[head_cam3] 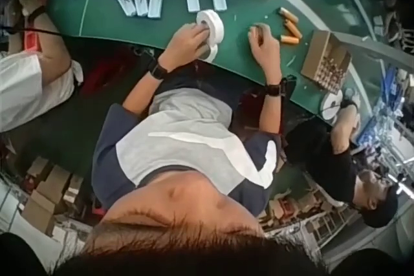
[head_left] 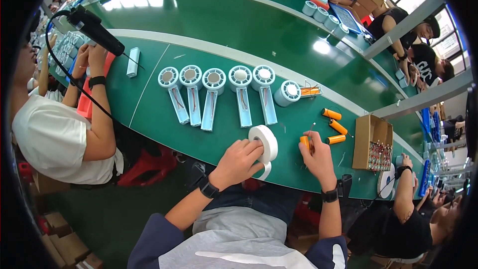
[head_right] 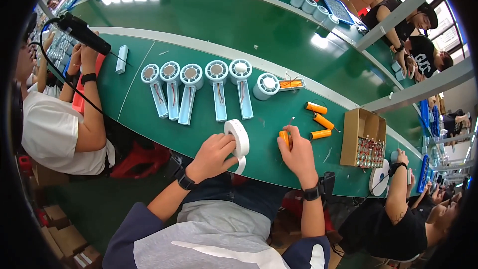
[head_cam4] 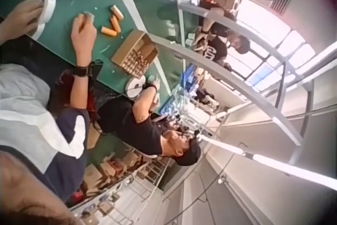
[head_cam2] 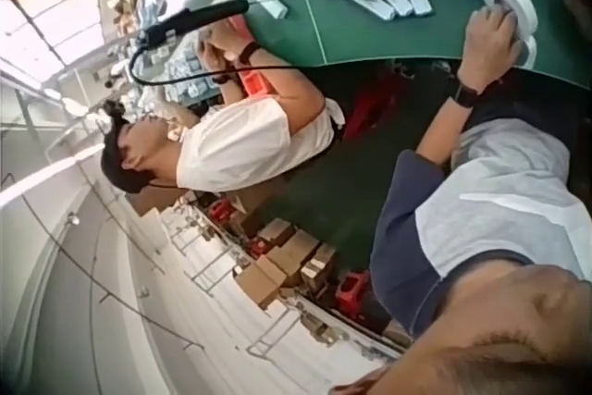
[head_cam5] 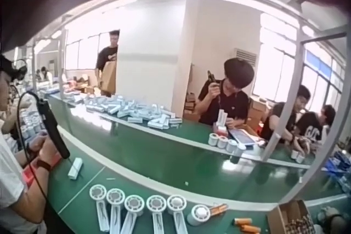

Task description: The person applies tape to batteries by hand and places them into fan housings, eventually emptying a box of batteries onto the table to continue the process.

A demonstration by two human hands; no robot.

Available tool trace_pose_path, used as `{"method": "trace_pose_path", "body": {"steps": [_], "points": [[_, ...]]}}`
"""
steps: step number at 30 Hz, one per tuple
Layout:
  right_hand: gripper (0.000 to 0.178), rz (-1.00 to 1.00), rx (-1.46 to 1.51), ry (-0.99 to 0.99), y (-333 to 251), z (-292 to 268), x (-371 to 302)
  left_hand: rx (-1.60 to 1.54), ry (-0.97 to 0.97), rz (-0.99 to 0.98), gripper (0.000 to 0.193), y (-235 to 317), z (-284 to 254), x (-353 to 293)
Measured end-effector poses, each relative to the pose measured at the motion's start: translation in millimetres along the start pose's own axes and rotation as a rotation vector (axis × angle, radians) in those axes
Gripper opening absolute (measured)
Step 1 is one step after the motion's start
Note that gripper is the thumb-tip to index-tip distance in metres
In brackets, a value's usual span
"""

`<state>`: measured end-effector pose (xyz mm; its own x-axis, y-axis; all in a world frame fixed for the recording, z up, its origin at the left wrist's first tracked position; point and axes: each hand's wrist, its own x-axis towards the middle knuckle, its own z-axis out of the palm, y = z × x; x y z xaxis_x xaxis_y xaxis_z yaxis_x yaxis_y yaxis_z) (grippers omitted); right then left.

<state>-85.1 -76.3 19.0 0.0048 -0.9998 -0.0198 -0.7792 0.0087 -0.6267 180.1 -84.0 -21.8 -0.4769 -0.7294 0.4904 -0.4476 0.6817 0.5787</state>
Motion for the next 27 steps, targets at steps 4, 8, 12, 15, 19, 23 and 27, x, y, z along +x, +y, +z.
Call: {"method": "trace_pose_path", "body": {"steps": [4,8,12,15,19,23,27], "points": [[0.024,-0.031,0.443,-0.203,-28,-22,-11,0.061,-0.111,0.056,0.041,8,-4,2],[0.021,-0.054,0.393,-0.127,-49,-23,-9,0.124,-0.178,0.099,0.044,13,-11,7],[0.016,-0.014,0.506,-0.086,-54,-4,-8,0.177,-0.175,0.105,0.045,15,-15,14],[0.014,-0.042,0.542,0.133,-56,19,-8,0.185,-0.14,0.121,0.043,19,-20,17],[0.014,-0.031,0.692,0.589,-58,53,-7,0.173,0.183,0.12,0.031,31,0,14],[0.01,0.001,0.568,0.751,-60,48,4,0.216,0.2,0.096,0.028,48,-4,11],[0.02,0.038,1.018,1.294,20,-64,57,0.007,-0.088,0.456,0.027,68,22,-31]]}}
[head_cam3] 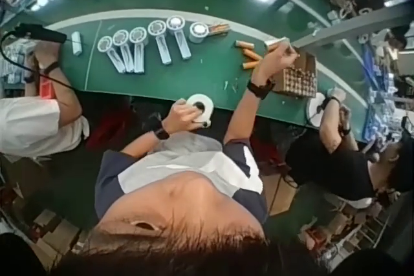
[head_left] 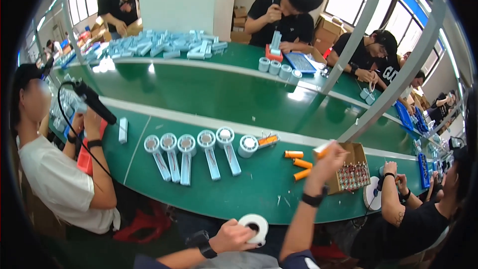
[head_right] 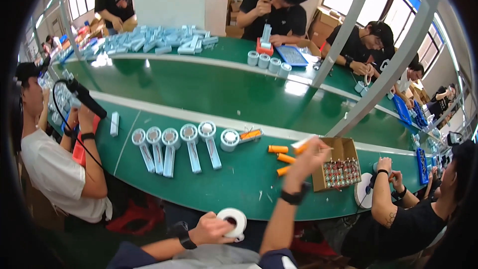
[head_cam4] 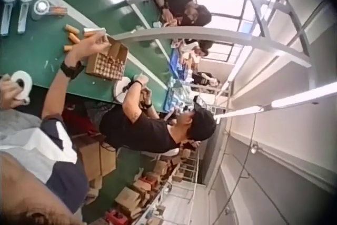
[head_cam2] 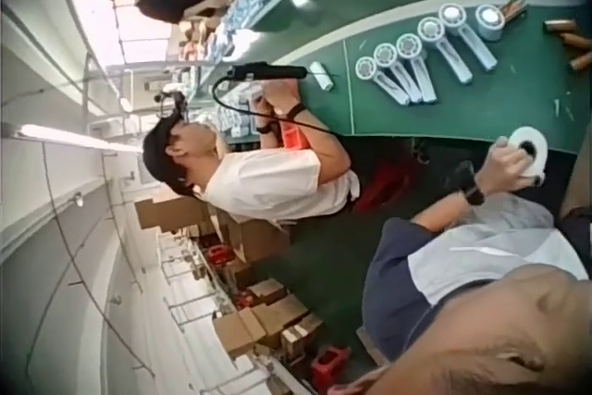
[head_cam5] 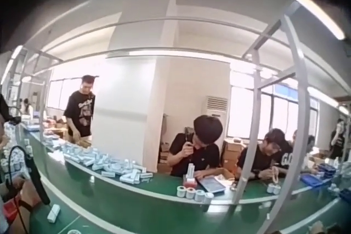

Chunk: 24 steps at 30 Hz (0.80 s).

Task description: The person applies tape to batteries by hand and places them into fan housings, eventually emptying a box of batteries onto the table to continue the process.

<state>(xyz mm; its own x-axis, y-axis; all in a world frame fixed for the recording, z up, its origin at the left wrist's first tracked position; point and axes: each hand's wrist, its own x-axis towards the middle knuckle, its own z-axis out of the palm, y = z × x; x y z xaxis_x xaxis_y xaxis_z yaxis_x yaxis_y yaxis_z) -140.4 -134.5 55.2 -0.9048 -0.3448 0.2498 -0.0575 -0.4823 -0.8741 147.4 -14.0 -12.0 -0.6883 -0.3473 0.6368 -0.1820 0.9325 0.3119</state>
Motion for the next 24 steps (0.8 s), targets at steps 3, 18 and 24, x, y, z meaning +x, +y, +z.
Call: {"method": "trace_pose_path", "body": {"steps": [3,18,24], "points": [[0.021,-0.194,-0.097,-0.188,-27,-11,13,0.016,0.088,-0.303,0.033,-32,8,29],[0.014,0.333,-0.315,-0.263,-28,-173,-136,0.613,-0.26,-0.281,0.032,-157,-95,32],[0.011,0.35,-0.259,-0.269,-31,-139,-117,0.593,-0.174,-0.184,0.037,-198,-74,38]]}}
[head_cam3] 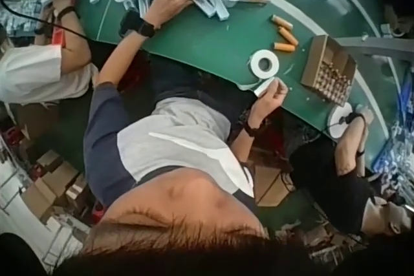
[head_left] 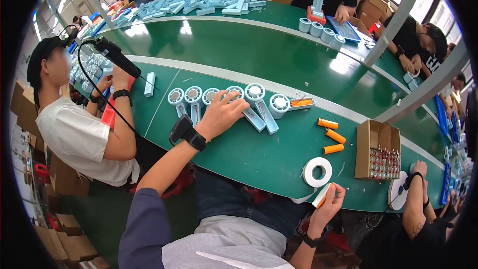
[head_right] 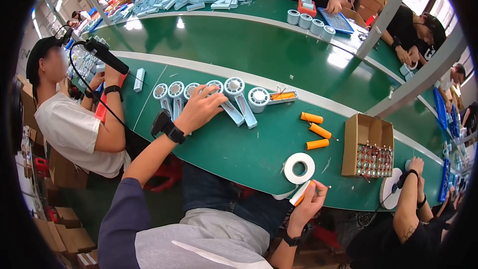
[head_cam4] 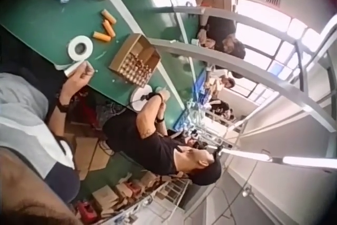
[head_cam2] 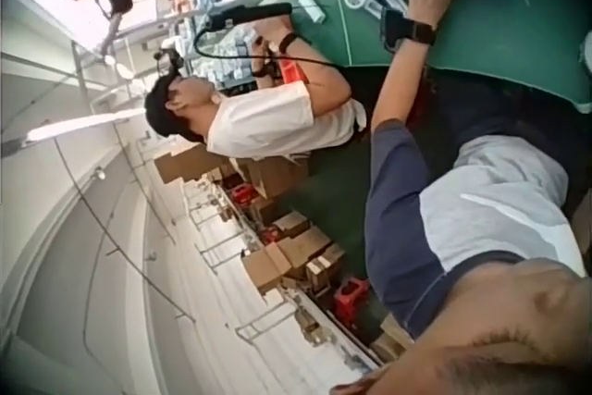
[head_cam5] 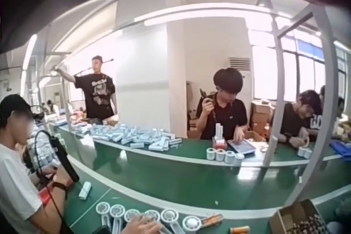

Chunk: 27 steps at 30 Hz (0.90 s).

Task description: The person applies tape to batteries by hand and places them into fan housings, eventually emptying a box of batteries onto the table to continue the process.

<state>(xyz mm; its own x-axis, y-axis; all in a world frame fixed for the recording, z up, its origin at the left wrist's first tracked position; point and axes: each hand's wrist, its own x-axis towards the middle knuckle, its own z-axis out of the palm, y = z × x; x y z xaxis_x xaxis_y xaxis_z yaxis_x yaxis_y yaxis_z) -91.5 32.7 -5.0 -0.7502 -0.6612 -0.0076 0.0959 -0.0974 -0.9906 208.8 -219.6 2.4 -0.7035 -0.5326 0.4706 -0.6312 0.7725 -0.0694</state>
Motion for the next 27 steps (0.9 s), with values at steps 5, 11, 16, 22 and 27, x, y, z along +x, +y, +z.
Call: {"method": "trace_pose_path", "body": {"steps": [5,11,16,22,27], "points": [[0.013,-0.037,-0.173,-0.012,-1,-12,-8,0.023,0.076,-0.109,0.033,21,13,21],[0.013,0.085,-0.058,-0.152,25,0,-26,0.038,0.034,-0.12,0.03,0,-2,-5],[0.015,0.13,0.068,-0.143,15,-12,-44,0.131,-0.128,-0.149,0.025,10,-4,14],[0.014,0.086,-0.122,-0.096,6,-6,-61,-0.034,-0.099,-0.091,0.025,36,-45,-17],[0.02,0.006,-0.181,-0.145,-29,-11,-50,-0.429,-0.082,-0.011,0.026,97,-48,7]]}}
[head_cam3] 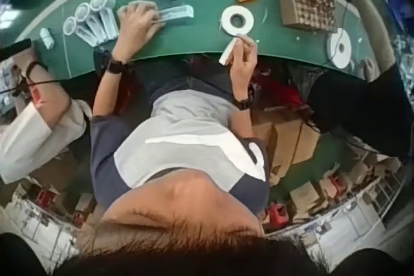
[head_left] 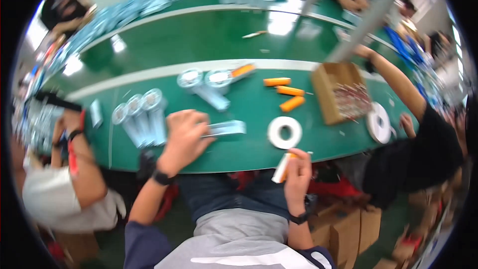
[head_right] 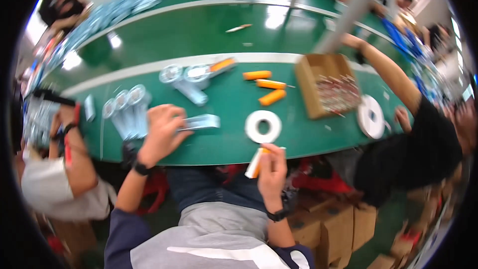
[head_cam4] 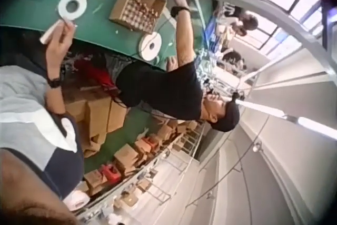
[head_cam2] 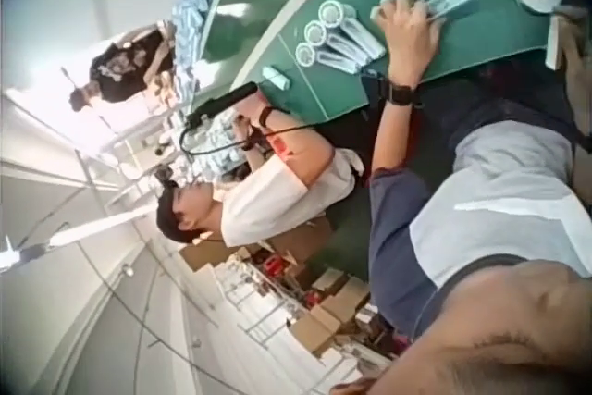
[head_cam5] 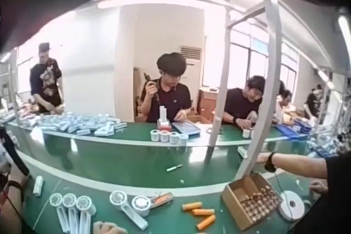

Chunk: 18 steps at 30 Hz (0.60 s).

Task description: The person applies tape to batteries by hand and places them into fan housings, eventually emptying a box of batteries onto the table to continue the process.

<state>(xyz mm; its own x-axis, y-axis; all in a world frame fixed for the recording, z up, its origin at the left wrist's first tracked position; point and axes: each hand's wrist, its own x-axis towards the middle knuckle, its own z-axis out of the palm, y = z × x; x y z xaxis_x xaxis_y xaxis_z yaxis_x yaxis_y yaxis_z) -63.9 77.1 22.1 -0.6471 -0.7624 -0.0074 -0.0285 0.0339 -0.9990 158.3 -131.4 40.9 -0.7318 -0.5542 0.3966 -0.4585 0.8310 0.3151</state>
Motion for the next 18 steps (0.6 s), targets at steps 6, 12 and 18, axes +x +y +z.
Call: {"method": "trace_pose_path", "body": {"steps": [6,12,18], "points": [[0.023,-0.094,0.028,-0.256,-7,61,44,-0.043,-0.004,-0.043,0.028,-14,17,-24],[0.026,-0.235,-0.043,-0.381,10,84,63,-0.19,-0.048,-0.065,0.028,-18,14,-25],[0.032,-0.623,-0.281,-0.403,40,76,65,-0.326,-0.007,-0.079,0.023,-24,18,-29]]}}
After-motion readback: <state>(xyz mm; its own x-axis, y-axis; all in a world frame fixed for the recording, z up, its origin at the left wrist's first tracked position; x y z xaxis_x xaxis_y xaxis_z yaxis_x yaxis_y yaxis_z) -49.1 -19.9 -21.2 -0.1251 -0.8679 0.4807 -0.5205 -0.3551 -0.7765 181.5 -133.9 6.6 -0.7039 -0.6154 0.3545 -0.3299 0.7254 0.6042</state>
